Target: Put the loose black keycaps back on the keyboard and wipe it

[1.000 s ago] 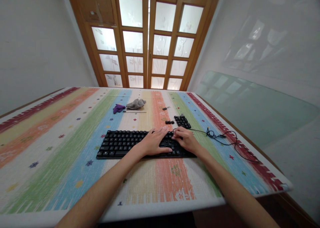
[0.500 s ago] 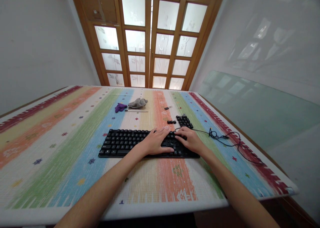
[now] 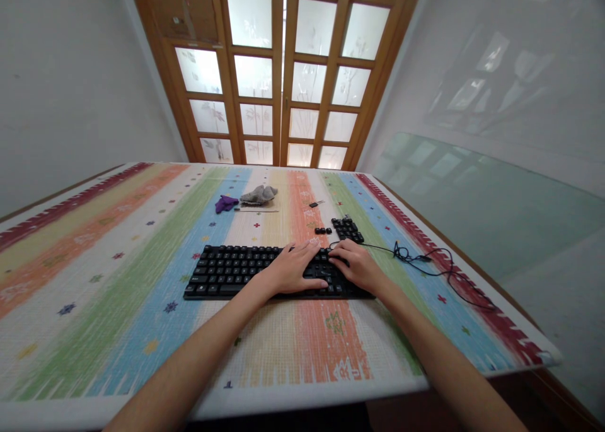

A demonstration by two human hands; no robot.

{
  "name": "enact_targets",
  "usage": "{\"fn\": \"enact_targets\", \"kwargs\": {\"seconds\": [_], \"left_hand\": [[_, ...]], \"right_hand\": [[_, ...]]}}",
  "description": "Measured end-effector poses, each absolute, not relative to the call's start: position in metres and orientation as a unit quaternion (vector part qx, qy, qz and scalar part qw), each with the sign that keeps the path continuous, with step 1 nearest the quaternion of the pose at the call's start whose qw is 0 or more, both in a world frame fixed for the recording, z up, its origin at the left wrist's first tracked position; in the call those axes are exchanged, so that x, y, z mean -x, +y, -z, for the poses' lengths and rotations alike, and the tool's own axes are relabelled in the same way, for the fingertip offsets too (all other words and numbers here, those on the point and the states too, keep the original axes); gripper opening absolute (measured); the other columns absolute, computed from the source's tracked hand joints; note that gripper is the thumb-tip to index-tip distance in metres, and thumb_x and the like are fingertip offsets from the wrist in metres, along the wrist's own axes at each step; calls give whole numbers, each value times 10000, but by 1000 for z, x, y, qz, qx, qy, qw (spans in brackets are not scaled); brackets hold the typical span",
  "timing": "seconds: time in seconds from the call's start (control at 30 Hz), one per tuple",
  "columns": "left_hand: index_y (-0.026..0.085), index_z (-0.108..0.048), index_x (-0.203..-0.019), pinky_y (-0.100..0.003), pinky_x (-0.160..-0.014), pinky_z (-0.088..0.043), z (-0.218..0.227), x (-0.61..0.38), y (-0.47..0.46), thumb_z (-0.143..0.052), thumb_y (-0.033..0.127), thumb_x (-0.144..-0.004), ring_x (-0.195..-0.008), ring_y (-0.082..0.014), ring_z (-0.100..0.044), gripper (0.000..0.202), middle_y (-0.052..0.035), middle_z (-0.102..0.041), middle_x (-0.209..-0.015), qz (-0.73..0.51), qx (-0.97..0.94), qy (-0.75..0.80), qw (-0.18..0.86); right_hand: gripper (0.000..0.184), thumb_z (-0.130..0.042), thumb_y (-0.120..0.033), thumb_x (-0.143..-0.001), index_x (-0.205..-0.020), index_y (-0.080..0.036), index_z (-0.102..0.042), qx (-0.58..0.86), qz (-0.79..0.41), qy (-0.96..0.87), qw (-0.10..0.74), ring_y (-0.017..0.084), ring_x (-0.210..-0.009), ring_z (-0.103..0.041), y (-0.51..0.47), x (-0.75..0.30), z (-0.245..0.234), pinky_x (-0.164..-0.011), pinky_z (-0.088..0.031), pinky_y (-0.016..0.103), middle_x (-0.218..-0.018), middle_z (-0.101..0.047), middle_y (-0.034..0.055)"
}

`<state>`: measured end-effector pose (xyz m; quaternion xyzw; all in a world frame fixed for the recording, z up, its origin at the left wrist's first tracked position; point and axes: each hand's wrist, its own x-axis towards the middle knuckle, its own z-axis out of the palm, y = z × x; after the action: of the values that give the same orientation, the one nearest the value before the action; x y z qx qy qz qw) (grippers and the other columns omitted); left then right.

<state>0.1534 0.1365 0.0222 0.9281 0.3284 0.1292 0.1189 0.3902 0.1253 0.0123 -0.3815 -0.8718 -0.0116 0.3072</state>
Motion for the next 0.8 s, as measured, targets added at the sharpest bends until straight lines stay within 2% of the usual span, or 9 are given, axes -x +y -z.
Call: {"fn": "enact_targets", "kwargs": {"seconds": [0.23, 0.47, 0.63, 0.8], "left_hand": [[196, -311, -1530, -479, -1190, -228, -23, -153, 137, -499, 744, -854, -1461, -305, -332, 891, -140, -366, -1577, -131, -928, 328, 122], [196, -297, -1537, -485, -1185, -229, -22, -152, 136, -469, 761, -856, -1464, -306, -326, 902, -140, -361, -1580, -133, -928, 325, 123], [216, -314, -1530, -469, -1183, -228, -18, -153, 139, -486, 758, -851, -1447, -301, -360, 886, -141, -384, -1568, -142, -928, 322, 120], [193, -301, -1536, -482, -1193, -203, -22, -153, 137, -491, 745, -857, -1468, -303, -319, 895, -148, -347, -1585, -133, -927, 326, 132]], "right_hand": [[165, -525, -173, -969, -918, -187, -681, 382, 92, -887, 241, 228, -836, -586, 123, -389, -13, -742, -525, 374, -902, -645, 94], [133, -623, -187, -927, -800, -195, -658, 400, 4, -867, 297, 206, -846, -594, 119, -388, -18, -771, -520, 359, -909, -622, 65], [184, -686, -192, -878, -700, -193, -641, 420, -1, -858, 295, 232, -943, -552, 122, -383, -19, -855, -496, 415, -991, -586, 76], [195, -688, -174, -852, -667, -195, -630, 408, -5, -868, 283, 234, -913, -537, 126, -382, -20, -845, -488, 425, -943, -587, 72]]}}
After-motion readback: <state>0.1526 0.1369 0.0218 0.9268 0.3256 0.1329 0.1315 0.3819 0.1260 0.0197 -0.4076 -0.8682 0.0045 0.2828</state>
